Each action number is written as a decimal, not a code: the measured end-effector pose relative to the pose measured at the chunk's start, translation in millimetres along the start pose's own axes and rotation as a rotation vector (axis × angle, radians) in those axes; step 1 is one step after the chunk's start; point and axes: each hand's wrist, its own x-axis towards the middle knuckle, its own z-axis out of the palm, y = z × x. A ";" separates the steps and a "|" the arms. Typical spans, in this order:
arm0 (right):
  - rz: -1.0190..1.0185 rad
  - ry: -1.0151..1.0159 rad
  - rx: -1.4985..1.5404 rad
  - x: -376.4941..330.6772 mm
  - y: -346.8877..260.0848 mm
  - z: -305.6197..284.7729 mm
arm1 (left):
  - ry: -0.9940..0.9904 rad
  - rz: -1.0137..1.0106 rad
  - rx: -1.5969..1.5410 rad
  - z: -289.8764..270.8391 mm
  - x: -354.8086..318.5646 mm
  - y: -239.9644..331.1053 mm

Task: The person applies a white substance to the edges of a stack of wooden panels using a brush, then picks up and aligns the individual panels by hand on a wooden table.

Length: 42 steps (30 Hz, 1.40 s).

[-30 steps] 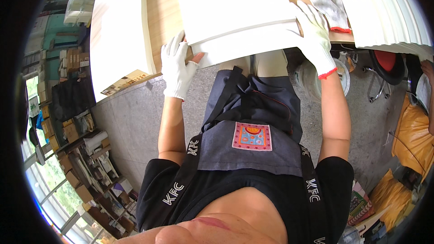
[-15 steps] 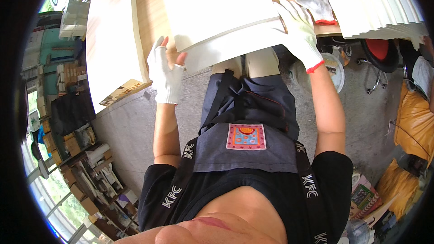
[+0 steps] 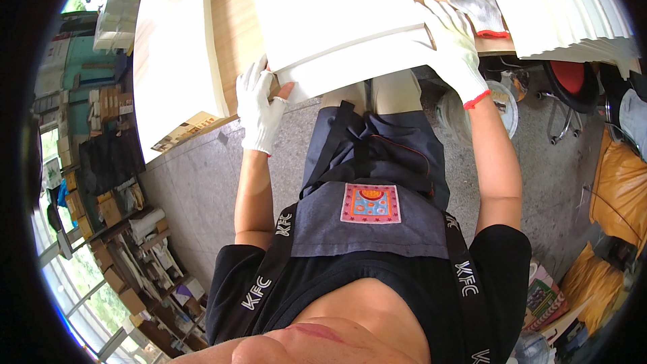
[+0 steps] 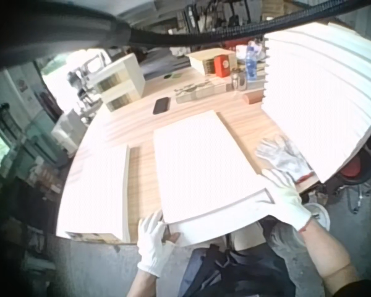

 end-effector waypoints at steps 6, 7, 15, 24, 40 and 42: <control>0.012 -0.002 -0.013 0.1 -2.9 -2.2 | 0.017 0.001 0.012 0.5 0.2 1.8; 0.014 0.002 -0.021 0.3 -3.3 -2.3 | 0.016 0.013 0.021 0.8 0.3 1.5; 0.017 0.017 -0.030 0.2 -5.2 -3.1 | 0.001 0.029 -0.003 2.3 0.2 -3.5; 0.008 0.048 -0.027 -0.3 -5.6 -2.2 | 0.009 -0.009 -0.034 -16.7 14.2 23.1; -0.277 0.051 0.035 32.1 -33.6 -38.2 | -0.234 0.332 -0.045 -38.2 44.6 43.0; -0.274 -0.062 -0.002 44.1 -37.8 -40.0 | -0.242 0.339 -0.049 -37.7 47.0 42.2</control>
